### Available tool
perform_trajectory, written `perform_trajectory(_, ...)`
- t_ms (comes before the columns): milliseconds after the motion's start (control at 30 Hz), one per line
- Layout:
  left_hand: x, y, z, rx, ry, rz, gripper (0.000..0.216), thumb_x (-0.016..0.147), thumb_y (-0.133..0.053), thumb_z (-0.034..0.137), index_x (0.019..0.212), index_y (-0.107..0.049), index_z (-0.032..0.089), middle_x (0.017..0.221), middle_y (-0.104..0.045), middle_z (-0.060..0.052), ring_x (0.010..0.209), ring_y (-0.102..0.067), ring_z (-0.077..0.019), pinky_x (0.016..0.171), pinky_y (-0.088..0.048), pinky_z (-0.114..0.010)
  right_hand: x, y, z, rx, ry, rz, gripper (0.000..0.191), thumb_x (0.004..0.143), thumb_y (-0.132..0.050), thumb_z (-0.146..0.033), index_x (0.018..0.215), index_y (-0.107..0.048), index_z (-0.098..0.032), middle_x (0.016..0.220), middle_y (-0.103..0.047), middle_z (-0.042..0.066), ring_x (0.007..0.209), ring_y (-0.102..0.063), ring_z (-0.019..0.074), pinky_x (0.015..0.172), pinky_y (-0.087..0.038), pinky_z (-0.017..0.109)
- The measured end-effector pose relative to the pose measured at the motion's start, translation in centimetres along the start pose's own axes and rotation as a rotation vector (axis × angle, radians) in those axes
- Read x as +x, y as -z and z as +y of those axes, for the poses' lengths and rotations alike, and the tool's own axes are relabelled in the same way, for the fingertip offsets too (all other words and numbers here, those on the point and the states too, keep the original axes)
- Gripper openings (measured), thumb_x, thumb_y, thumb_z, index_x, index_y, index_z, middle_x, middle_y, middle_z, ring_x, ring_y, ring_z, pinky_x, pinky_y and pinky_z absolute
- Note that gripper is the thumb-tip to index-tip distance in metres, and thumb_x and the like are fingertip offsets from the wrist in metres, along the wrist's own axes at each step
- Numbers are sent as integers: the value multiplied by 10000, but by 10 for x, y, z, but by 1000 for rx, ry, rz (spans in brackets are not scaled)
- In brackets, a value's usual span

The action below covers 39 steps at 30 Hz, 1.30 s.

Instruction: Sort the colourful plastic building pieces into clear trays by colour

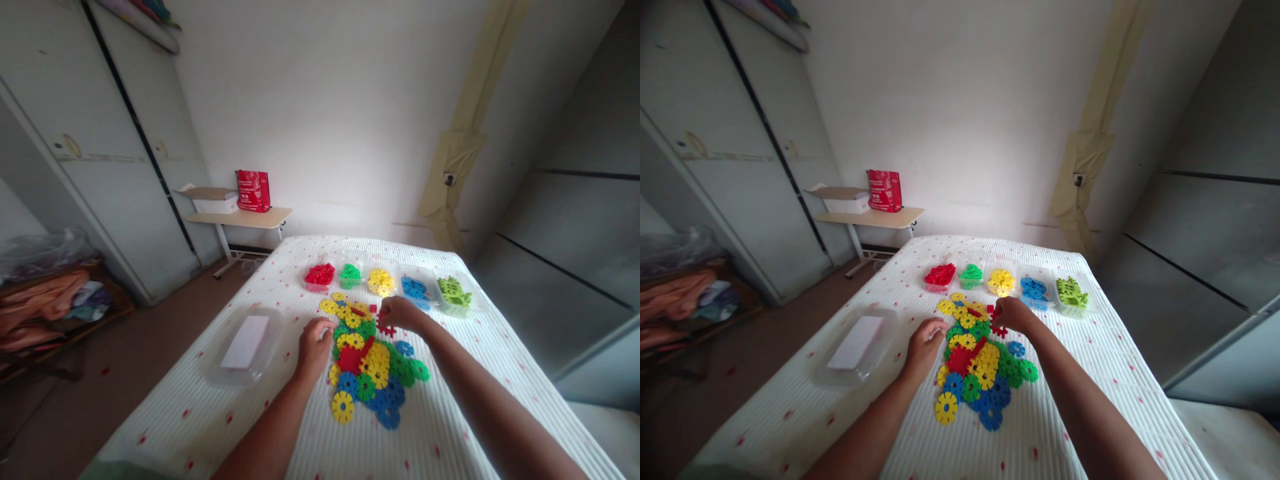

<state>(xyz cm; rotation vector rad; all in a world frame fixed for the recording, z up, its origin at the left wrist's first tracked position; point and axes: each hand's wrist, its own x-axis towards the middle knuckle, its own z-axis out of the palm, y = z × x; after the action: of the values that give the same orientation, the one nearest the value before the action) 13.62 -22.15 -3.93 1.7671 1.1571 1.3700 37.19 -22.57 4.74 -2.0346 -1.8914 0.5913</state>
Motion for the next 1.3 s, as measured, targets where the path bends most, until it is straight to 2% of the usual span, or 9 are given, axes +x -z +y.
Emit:
perform_trajectory(133, 0, 0, 0, -26, 38, 5, 176, 729, -479, 163, 763, -652, 174, 840, -661, -48, 850, -603, -172, 801, -463, -307, 16, 2, -31, 225, -6, 45, 70, 628, -661, -174, 663, -604, -153, 515, -529, -50, 472, -456, 63, 442, -305, 179)
perform_trajectory(300, -1, 2, 0, -38, 52, 10, 162, 725, -495, 151, 768, -650, 173, 838, -653, -44, 829, -599, -165, 781, -457, -292, 64, -7, -79, 477, -53, 132, 66, 723, -625, -193, 731, -592, -137, 408, -430, -84, 351, -372, 38, 368, -306, 161)
perform_trajectory(433, -1, 1, -1, -102, 79, 37, 174, 701, -483, 98, 754, -632, 169, 834, -636, -38, 832, -595, -157, 782, -460, -278, 104, -10, -110, 585, -100, 252, 228, 759, -625, -252, 935, -566, -119, 499, -531, -46, 380, -468, 58, 390, -403, 168)
perform_trajectory(533, -2, 0, -3, -129, 89, 43, 179, 693, -478, 84, 750, -625, 170, 836, -628, -35, 834, -593, -151, 787, -461, -271, 115, -14, -114, 597, -102, 315, 321, 730, -641, -218, 1019, -548, -111, 642, -620, 20, 439, -545, 84, 411, -453, 191)
perform_trajectory(733, -2, 3, 0, -38, 54, 13, 175, 708, -486, 113, 756, -642, 177, 830, -647, -37, 825, -595, -158, 776, -462, -285, 74, -13, -76, 514, 9, 404, 117, 713, -565, -174, 812, -622, -151, 707, -648, 34, 551, -607, 113, 507, -469, 203)
perform_trajectory(933, -1, 2, 2, -44, 48, 4, 167, 709, -486, 140, 752, -644, 172, 815, -657, -41, 811, -609, -161, 755, -474, -281, 1, -8, -7, 216, 154, 512, 196, 762, -456, -269, 739, -625, -172, 725, -659, 47, 633, -623, 154, 605, -449, 239)
perform_trajectory(1033, -1, -1, -1, -32, 30, -3, 166, 709, -485, 149, 751, -643, 177, 812, -662, -34, 819, -612, -164, 771, -476, -289, -24, -16, 27, 115, 102, 470, 219, 779, -426, -271, 737, -622, -181, 726, -670, 52, 626, -618, 162, 628, -447, 252)
perform_trajectory(1167, -2, -3, -5, -5, 7, -13, 174, 723, -480, 155, 777, -643, 179, 841, -662, -35, 838, -613, -164, 786, -479, -292, -33, -30, 53, 85, 1, 401, 230, 771, -425, -225, 834, -643, -188, 775, -686, 42, 624, -616, 159, 661, -462, 261)
perform_trajectory(1300, -2, -2, -3, 5, 5, -7, 169, 722, -479, 162, 767, -642, 178, 822, -662, -33, 820, -617, -162, 777, -485, -291, -23, -38, 45, 34, 108, 365, 297, 756, -445, -147, 965, -652, -187, 1008, -675, 60, 824, -630, 168, 783, -461, 261)
